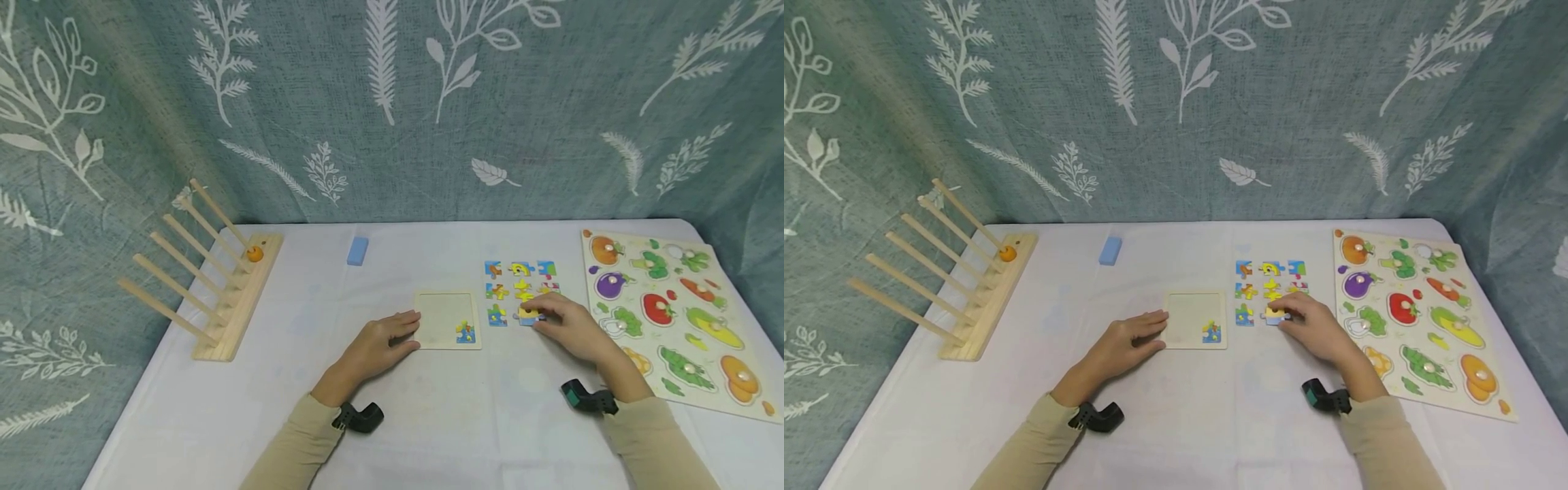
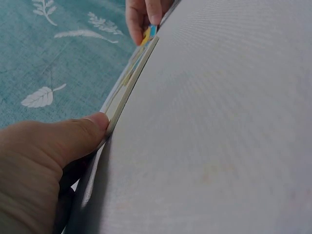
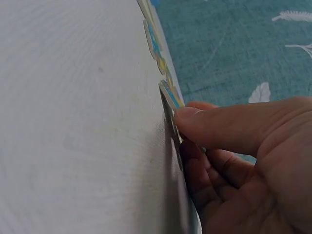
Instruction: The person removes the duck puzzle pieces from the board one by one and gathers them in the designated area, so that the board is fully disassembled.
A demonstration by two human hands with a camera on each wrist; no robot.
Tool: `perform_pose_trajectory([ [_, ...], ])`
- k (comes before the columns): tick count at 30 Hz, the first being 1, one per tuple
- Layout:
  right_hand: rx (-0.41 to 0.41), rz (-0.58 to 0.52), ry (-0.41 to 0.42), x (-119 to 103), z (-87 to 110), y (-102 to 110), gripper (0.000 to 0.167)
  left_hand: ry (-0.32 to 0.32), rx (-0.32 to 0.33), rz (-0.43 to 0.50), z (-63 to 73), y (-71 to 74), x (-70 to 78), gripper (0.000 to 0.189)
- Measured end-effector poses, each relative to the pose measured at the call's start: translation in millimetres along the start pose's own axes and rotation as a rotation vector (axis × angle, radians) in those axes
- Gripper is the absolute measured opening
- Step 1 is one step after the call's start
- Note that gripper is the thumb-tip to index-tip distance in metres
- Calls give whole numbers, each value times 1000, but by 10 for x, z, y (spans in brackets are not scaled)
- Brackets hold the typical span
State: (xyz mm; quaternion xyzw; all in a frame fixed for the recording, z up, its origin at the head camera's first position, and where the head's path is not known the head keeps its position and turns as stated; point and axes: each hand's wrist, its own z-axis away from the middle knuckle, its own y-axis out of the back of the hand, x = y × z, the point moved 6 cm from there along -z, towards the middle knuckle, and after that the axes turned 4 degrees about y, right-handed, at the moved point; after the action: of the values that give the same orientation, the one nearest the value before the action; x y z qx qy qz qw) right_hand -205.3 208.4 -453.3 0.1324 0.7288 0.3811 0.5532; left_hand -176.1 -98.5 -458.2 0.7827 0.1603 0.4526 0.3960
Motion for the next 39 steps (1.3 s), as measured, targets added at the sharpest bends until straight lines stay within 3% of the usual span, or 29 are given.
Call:
perform_pose_trajectory([
  [11,24,35,40,19,0,-24,27,7,-8,-15,-5,18,12,41],
  [26,98,-10,48,-73,5,21,40,7,-26,-29,-3,18,28,42],
  [39,-11,-72,154,-407,-88,-248,42,8,-18,-15,0,22,36,42],
])
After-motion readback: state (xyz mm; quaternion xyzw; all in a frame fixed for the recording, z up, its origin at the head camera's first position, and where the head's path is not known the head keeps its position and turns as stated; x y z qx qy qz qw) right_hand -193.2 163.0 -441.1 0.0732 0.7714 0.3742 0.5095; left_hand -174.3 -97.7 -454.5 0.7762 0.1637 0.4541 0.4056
